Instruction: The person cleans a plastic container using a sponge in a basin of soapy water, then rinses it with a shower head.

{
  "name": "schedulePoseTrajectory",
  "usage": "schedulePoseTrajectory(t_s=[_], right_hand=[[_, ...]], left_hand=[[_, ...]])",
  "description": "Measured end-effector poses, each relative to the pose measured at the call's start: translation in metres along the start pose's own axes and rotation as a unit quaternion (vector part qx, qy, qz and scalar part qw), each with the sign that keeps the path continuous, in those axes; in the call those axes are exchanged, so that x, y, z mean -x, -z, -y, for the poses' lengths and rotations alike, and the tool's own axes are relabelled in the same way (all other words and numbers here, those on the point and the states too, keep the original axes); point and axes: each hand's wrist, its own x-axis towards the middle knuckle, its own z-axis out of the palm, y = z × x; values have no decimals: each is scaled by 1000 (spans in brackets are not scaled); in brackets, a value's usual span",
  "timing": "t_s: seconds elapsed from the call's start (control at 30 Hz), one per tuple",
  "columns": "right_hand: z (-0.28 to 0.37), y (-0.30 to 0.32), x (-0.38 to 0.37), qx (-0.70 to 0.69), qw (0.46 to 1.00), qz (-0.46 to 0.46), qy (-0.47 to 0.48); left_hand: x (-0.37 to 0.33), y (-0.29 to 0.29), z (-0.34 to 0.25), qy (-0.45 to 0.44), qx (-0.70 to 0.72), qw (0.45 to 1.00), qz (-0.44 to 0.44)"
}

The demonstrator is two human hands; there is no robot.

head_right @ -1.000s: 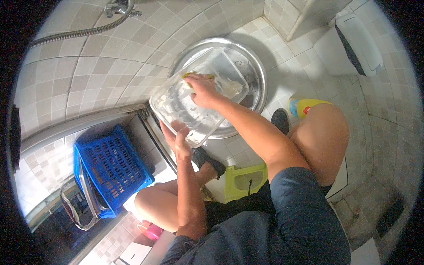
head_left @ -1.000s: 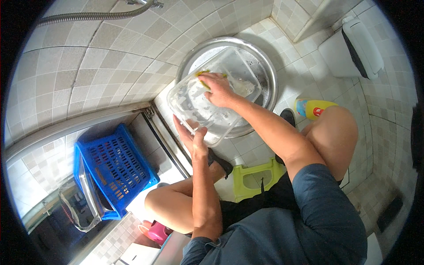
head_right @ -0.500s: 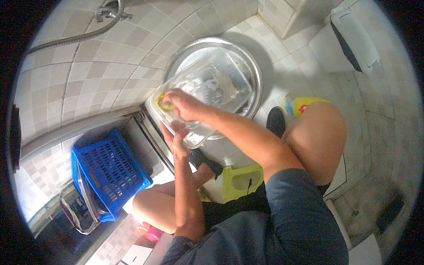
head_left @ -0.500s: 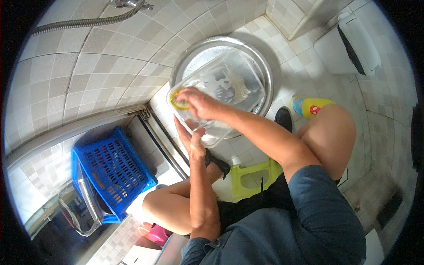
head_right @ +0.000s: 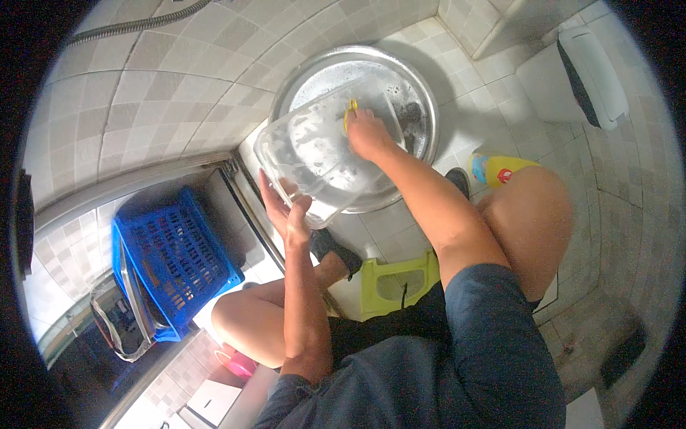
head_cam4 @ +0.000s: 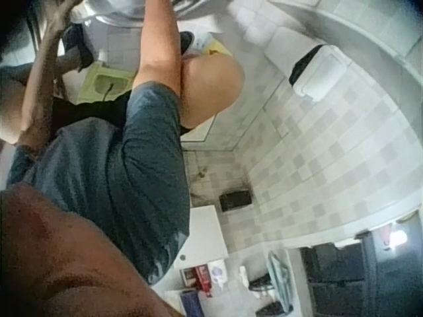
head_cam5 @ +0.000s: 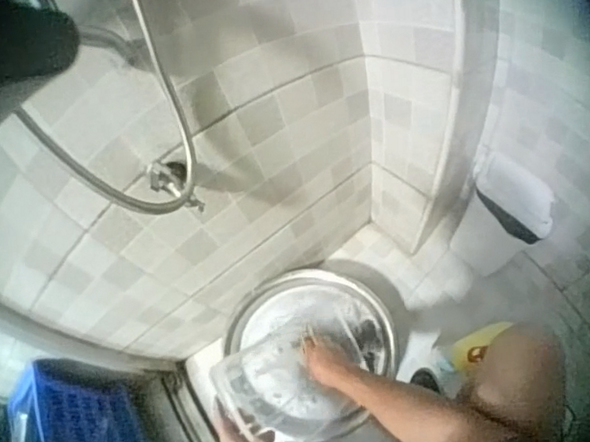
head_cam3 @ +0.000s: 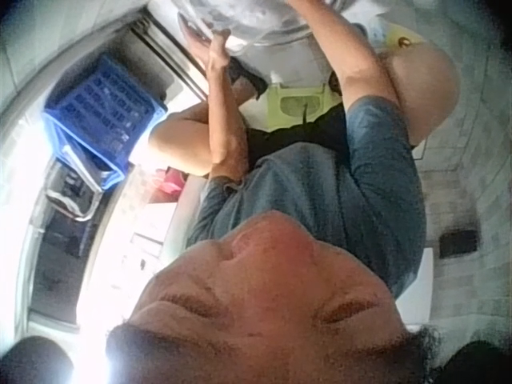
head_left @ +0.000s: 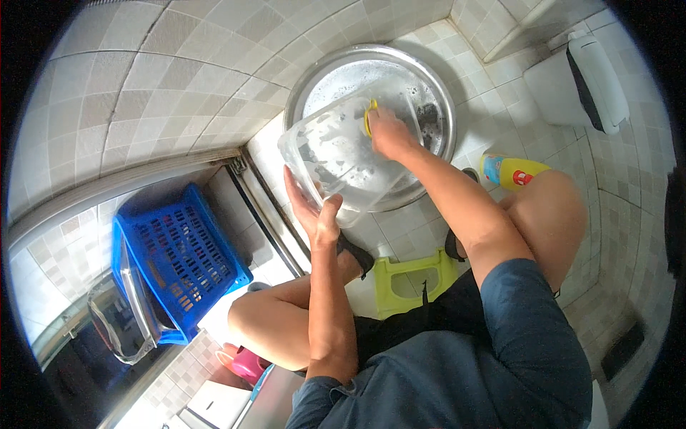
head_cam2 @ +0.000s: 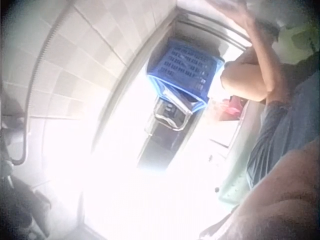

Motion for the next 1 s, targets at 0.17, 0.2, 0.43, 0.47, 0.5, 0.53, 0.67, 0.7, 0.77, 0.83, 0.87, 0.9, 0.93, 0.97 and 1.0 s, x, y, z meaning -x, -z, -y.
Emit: schedulePoseTrajectory(t_s=[0.17, 0.2, 0.43, 0.47, 0.5, 0.53, 0.67, 0.7, 0.77, 0.83, 0.87, 0.9, 0.93, 0.97, 1.0], right_hand=[[22, -3, 17, 66, 984, 162, -23], [24, -5, 17, 73, 982, 169, -33], [50, -37, 26, -57, 983, 160, 68], [63, -37, 32, -139, 972, 166, 90], [75, -36, 37, -220, 954, 168, 111], [88, -33, 39, -244, 939, 191, 148], [112, -15, 50, -324, 901, 239, 161], [118, -2, 49, -276, 914, 250, 161], [113, 0, 56, -229, 938, 189, 177], [94, -7, 58, -147, 970, 112, 156], [69, -10, 49, -121, 977, 90, 149], [44, -10, 41, -95, 983, 69, 139], [31, -9, 38, -58, 992, 47, 104], [23, -9, 38, -22, 997, 26, 69], [21, -12, 40, -25, 996, -42, 72]], left_hand=[[-5, 6, -3, -22, 45, 998, -26], [-6, 5, -3, -38, 31, 999, -22], [-11, 4, 4, -40, 59, 997, 0], [-11, 7, 8, -39, 58, 998, -3], [-11, 9, 10, -39, 68, 997, -8], [-10, 10, 12, -40, 79, 996, -13], [-13, 5, 0, -53, 67, 996, -30], [-14, 10, 4, -54, 67, 996, -32], [-15, 20, 13, -91, 33, 994, -47], [-14, 19, 11, -110, 47, 992, -48], [-12, 13, 8, -95, 74, 991, -49], [-10, 7, 5, -78, 102, 991, -48], [-8, 6, 2, -82, 91, 992, -35], [-8, 5, 0, -81, 91, 992, -33], [-8, 3, -1, -93, 81, 992, -23]])
